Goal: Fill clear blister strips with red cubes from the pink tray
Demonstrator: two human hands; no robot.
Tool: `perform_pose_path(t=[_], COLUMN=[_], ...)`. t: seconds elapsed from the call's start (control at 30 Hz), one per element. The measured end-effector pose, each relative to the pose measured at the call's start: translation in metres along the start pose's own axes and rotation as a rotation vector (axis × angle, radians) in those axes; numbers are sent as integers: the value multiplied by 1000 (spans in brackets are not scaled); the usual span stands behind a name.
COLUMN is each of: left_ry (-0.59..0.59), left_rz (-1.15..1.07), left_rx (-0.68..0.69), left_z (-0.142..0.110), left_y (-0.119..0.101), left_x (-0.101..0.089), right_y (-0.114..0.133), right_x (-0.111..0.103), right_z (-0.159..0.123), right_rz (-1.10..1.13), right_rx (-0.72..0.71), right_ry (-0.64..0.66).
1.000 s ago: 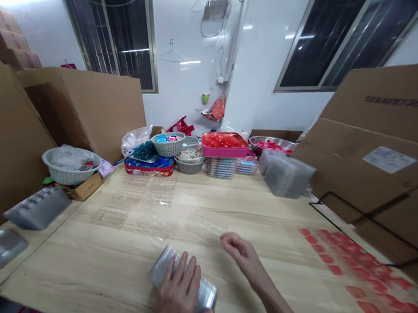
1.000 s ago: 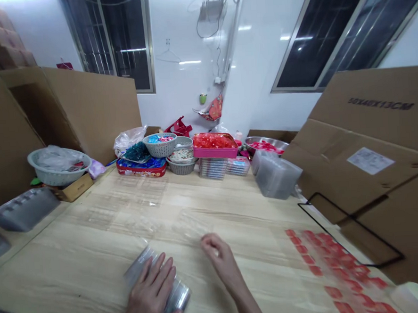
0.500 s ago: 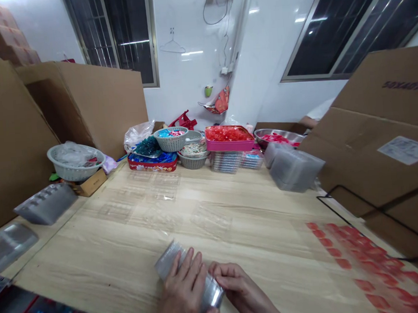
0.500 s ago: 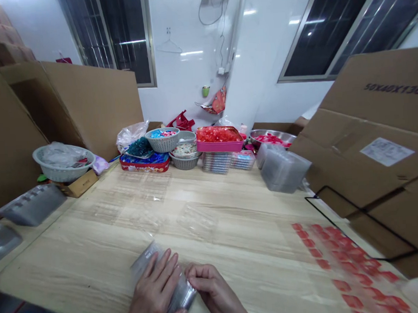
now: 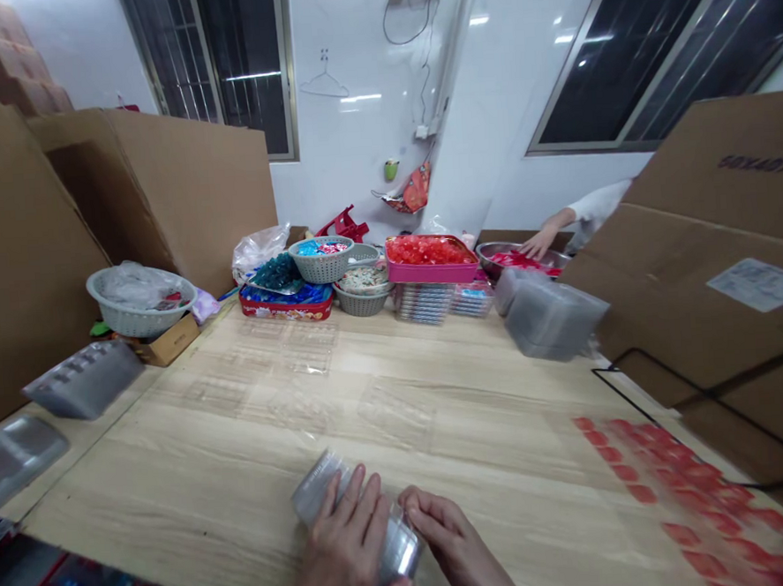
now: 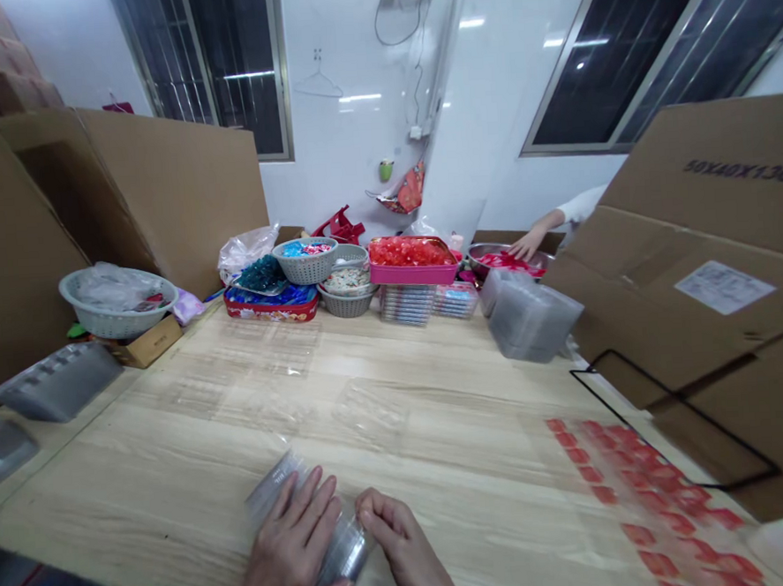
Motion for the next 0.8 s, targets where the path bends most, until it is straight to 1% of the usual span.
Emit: perform_pose_path(t=[0.1,0.2,0.27,0.37,0.43,0.5,0.57,0.6,0.63,0.7,0.73,0.8], left_ry=[-1,-18,-61,-111,-128,-151,-179,-185,-188,-200,-197,-156], left_rz=[3,13,17,16,16,21,28,32,36,44,55,108], left_rx=[-20,-11,-8,-11,-8,-6,-10,-11,-13,-18,-12,31], left_z=[0,-1,-3,-7,-8,-9,-9,-8,-8,-6,-5,-3], left_y=[0,-1,0,1,2,3,2,2,1,2,3,7], left_x=[1,2,2,2,3,5,7,7,7,4,2,-5], right_y=[-1,-2,-2,-4,-6,-7,-7,-8,-8,-11,-12,-16], right_x=[0,-5,-16,-42,-61,-76,-82,-82,-80,-73,-70,-64], right_z=[2,6,11,23,32,38,41,42,42,41,41,43], right_rz=[20,36,38,-28,-190,-422,-621,-694,-757,-888,-963,-1114], right_rx=[-6,-2,1,7,7,-53,-153,-198,-225,-218,-191,-102], right_ry=[11,-41,-103,-163,-200,-294,-387,-400,-386,-313,-276,-216])
Point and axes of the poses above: each hand's wrist, its own z-axis towards the middle knuckle, its own x-axis out of the palm, y = z × x, the point moved 1 cm from there along z, towards the middle knuckle, and after that the axes turned 7 degrees about y, right-handed, at the moved point
